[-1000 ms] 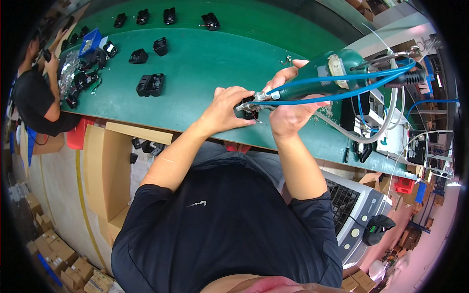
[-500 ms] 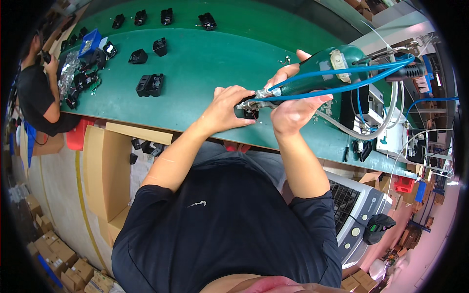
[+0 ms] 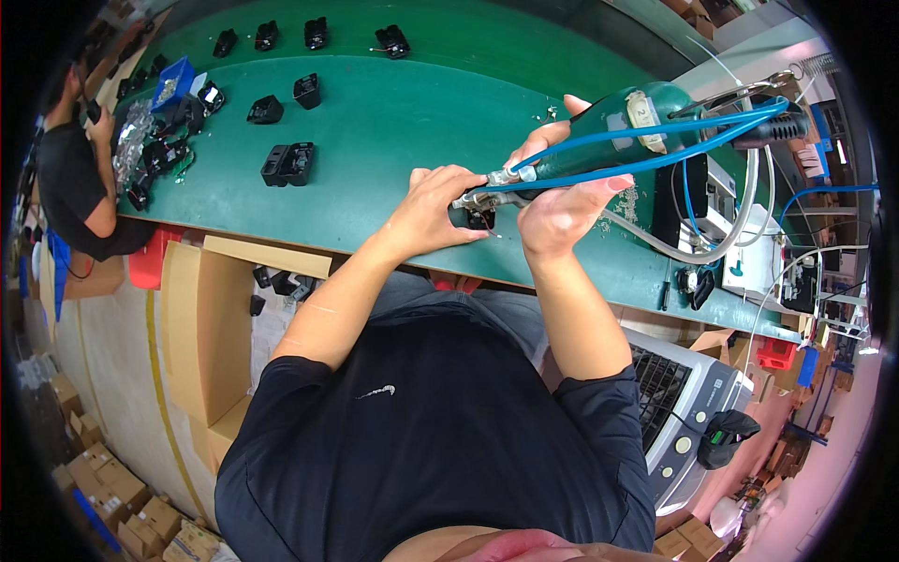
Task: Assembling electronic components using a pneumatic tool on a production line.
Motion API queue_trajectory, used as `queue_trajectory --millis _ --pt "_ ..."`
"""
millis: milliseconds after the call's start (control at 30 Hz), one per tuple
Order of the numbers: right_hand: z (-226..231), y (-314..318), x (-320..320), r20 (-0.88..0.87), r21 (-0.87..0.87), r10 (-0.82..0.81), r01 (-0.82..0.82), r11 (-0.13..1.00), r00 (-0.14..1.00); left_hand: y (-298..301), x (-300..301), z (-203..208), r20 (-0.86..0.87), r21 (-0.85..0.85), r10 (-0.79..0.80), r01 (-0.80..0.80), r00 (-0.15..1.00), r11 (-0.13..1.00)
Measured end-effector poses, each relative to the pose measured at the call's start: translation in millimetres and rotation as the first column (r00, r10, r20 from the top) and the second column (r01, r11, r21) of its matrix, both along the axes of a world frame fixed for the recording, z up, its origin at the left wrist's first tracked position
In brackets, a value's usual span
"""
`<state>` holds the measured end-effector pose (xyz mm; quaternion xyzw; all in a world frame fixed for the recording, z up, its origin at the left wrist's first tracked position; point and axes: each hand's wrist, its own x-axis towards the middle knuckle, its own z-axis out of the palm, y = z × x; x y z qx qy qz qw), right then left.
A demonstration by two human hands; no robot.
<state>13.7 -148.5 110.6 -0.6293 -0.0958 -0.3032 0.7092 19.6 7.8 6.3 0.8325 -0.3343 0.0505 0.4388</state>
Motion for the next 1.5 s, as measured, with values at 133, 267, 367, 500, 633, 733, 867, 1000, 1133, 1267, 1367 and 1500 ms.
queue_trajectory --millis 133,267,367,500,633,733,867,1000,1133,1267,1367,1500 --pt "2 -1 0 -0.003 0.029 0.003 -0.003 1.0 1.0 -1 1 0 0.033 -0.026 0.004 -0.003 0.999 1.0" --pt "2 -2 3 0.009 -0.015 -0.009 0.009 1.0 1.0 -1 1 0 0.028 -0.025 0.001 0.0 1.0 1.0" --pt "2 2 3 0.01 -0.02 -0.025 0.025 0.999 1.0 -1 1 2 0.016 -0.027 0.005 -0.004 1.0 1.0" --pt "2 2 4 0.018 -0.011 -0.026 0.026 1.0 1.0 -1 0 5 -0.007 -0.031 0.014 -0.014 1.0 0.999" --pt "4 0 5 0.019 -0.009 -0.04 0.04 0.999 0.999 -1 -1 7 -0.019 -0.024 0.013 -0.014 1.0 1.0" --pt "8 -2 5 0.01 0.007 -0.027 0.027 1.0 1.0 -1 -1 5 0.006 -0.022 0.011 -0.011 1.0 1.0" --pt "9 -13 4 0.038 -0.021 -0.028 0.028 0.999 0.999 -3 -1 0 0.057 0.038 0.023 -0.025 0.998 0.999" --pt "20 -20 0 0.047 -0.037 -0.026 0.028 0.999 0.999 2 2 4 0.025 -0.014 -0.036 0.036 0.999 0.999" --pt "21 -24 -2 0.076 -0.065 0.014 -0.009 0.998 0.997 10 7 -7 -0.048 -0.181 -0.072 0.062 0.996 0.982" --pt "23 -22 -4 0.065 -0.092 0.025 -0.019 0.996 0.998 10 8 -8 -0.061 -0.137 -0.095 0.086 0.994 0.987" --pt "24 -17 -6 0.03 -0.065 0.007 -0.005 0.998 1.0 10 7 -6 -0.06 -0.148 -0.088 0.079 0.994 0.986" --pt "24 -15 -6 0.028 -0.065 -0.021 0.023 0.998 0.999 9 7 -8 -0.048 -0.158 -0.076 0.068 0.996 0.985"
